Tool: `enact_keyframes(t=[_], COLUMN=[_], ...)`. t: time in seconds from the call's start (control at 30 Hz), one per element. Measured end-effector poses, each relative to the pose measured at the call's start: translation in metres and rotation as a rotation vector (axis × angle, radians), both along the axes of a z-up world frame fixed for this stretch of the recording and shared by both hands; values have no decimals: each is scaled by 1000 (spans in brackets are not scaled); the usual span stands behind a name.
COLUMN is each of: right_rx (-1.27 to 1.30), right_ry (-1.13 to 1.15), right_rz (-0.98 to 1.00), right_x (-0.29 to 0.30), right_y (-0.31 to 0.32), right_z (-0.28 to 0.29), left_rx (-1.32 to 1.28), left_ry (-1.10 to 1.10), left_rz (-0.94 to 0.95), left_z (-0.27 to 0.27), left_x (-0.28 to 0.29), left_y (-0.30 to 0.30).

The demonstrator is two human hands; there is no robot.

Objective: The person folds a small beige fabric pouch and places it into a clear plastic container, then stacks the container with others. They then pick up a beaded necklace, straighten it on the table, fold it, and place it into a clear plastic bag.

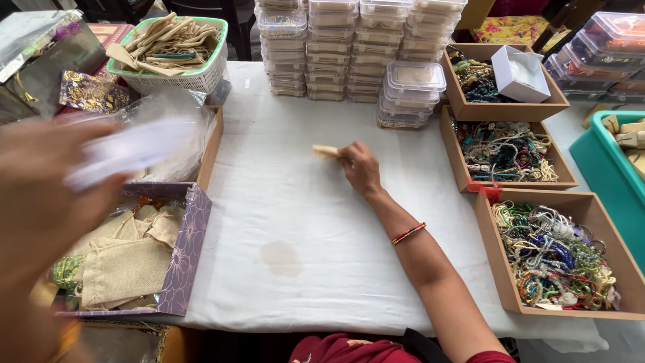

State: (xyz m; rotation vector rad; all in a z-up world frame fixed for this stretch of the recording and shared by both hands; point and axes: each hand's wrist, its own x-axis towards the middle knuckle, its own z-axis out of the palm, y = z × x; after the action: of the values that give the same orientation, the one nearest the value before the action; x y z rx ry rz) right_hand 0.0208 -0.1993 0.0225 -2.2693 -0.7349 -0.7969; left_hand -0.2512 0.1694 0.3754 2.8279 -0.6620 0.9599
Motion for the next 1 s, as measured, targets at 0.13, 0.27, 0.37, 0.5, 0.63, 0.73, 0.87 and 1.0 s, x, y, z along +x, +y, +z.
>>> enact_keyframes(t=[0.13,0.27,0.37,0.5,0.63,0.73,0.87,1.0], right_rx=[581,1088,1133,1101,814,407,-25,-147], right_ry=[381,539,540,562,87,-234,-328,-319], right_rz=[-77,-96,-120,-138,-148,-84,30,11], right_x=[30,67,68,58,35,10,-23,-22], right_y=[-15,-37,-41,-37,-26,-12,5,9], right_z=[-22,-58,-57,-41,-20,5,31,27], left_rx=[40,117,-13,-242,-366,-482,-651,-719], left_ry=[3,-224,-123,70,151,283,379,394], left_rz=[-42,-102,-43,-37,-82,-76,-63,-50], left_z=[-87,-206,-313,-344,-376,-383,-372,-371], left_x=[108,213,260,245,257,264,260,261], left_y=[-101,-170,-178,-180,-169,-163,-166,-169])
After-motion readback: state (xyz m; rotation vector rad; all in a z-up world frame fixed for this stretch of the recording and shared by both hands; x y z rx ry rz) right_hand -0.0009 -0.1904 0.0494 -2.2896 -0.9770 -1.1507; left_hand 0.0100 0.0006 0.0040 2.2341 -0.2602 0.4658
